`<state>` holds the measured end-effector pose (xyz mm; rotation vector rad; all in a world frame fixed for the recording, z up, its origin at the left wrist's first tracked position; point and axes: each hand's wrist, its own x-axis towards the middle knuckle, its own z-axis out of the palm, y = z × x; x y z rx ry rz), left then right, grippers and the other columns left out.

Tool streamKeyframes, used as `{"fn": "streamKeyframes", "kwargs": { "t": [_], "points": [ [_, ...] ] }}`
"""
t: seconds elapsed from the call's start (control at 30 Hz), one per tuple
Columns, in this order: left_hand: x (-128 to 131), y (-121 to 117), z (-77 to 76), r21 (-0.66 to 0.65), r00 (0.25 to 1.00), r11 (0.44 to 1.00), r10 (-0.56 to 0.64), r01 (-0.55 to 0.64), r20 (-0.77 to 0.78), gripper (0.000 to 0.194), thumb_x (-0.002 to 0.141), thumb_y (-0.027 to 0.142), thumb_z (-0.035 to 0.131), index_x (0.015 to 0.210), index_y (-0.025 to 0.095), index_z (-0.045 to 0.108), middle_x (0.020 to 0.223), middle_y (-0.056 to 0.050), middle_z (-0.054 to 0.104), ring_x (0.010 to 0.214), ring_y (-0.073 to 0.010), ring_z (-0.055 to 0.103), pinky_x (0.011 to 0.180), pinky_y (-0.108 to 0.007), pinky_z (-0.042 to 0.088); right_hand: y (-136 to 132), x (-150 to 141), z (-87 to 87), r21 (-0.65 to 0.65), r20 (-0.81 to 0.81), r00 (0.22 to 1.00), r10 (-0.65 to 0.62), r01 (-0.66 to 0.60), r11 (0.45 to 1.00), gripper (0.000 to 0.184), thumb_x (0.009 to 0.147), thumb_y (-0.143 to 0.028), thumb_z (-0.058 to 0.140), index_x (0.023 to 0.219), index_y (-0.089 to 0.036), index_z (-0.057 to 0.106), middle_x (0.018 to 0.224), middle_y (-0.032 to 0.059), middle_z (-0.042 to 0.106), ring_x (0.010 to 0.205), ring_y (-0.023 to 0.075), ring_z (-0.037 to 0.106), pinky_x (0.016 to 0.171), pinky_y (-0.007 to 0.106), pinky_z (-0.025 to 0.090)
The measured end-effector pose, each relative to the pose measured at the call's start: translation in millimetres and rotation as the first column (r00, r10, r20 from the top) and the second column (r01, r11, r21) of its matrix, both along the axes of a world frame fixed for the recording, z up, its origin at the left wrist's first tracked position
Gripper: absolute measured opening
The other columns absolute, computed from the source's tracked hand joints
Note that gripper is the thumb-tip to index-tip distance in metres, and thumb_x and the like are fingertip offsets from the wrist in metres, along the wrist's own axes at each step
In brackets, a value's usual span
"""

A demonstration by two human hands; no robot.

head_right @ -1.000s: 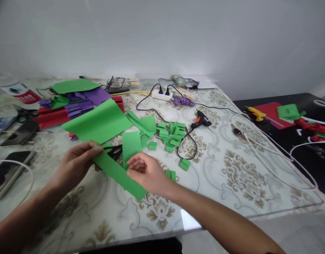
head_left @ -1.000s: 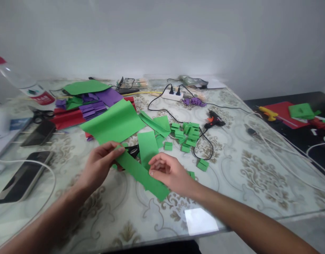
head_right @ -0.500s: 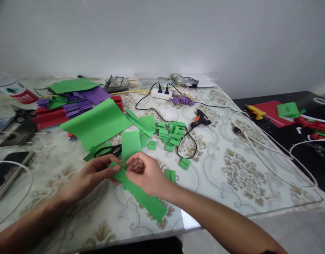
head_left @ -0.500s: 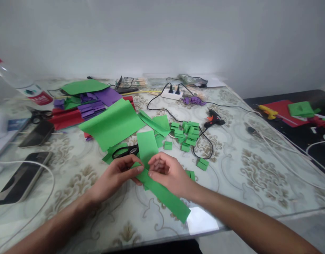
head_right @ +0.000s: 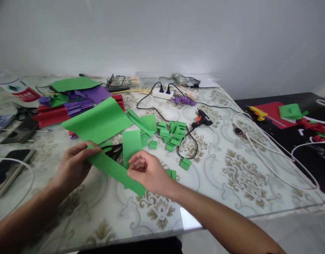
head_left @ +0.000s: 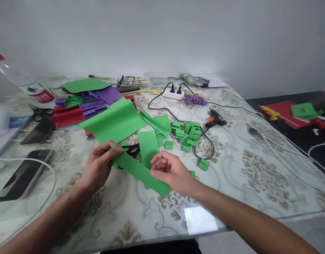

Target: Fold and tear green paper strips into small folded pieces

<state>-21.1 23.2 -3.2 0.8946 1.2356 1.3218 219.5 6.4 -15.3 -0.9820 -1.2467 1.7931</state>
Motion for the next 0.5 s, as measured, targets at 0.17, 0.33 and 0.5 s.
{"fn": "streamKeyframes", "kwargs": {
  "t": [0.17, 0.33, 0.5],
  "points": [
    [-16, 14, 2.7, 0.04, 0.991, 0.99, 0.131, -0.132, 0.024, 0.011, 0.068, 0.017, 0.073, 0.059, 0.018, 0.066, 0.054, 0.004, 0.056, 0.052, -0.0096, 0.048, 0.048, -0.021, 0.039, 4, 3, 4.3, -0.044, 0.004, 1.0, -0.012, 0.013, 0.999, 0.032, 0.07, -0.021, 0.085, 0.094, -0.02, 0.063, 0.08, -0.0025, 0.069, 0.071, 0.0129, 0.061, 0.07, 0.029, 0.049],
    [-26, 20, 5.9, 0.046, 0.984, 0.983, 0.176, -0.178, 0.035, 0.017, 0.074, 0.017, 0.068, 0.061, 0.02, 0.058, 0.057, 0.005, 0.056, 0.055, -0.0118, 0.049, 0.053, -0.024, 0.043, 9, 8, 10.6, -0.089, -0.015, 1.0, -0.016, 0.014, 0.996, 0.031, 0.067, -0.018, 0.08, 0.09, -0.021, 0.059, 0.071, -0.0053, 0.066, 0.063, 0.0129, 0.061, 0.063, 0.029, 0.052],
    [-28, 23, 8.9, -0.025, 0.969, 0.978, 0.207, -0.205, 0.132, 0.016, 0.073, 0.016, 0.069, 0.061, 0.02, 0.058, 0.054, 0.006, 0.057, 0.052, -0.0107, 0.048, 0.051, -0.022, 0.044, 13, 11, 10.8, -0.112, 0.001, 0.999, 0.041, -0.041, 0.993, 0.025, 0.067, -0.016, 0.069, 0.088, -0.021, 0.058, 0.066, -0.0055, 0.065, 0.059, 0.0132, 0.059, 0.06, 0.028, 0.05]
  ]
}}
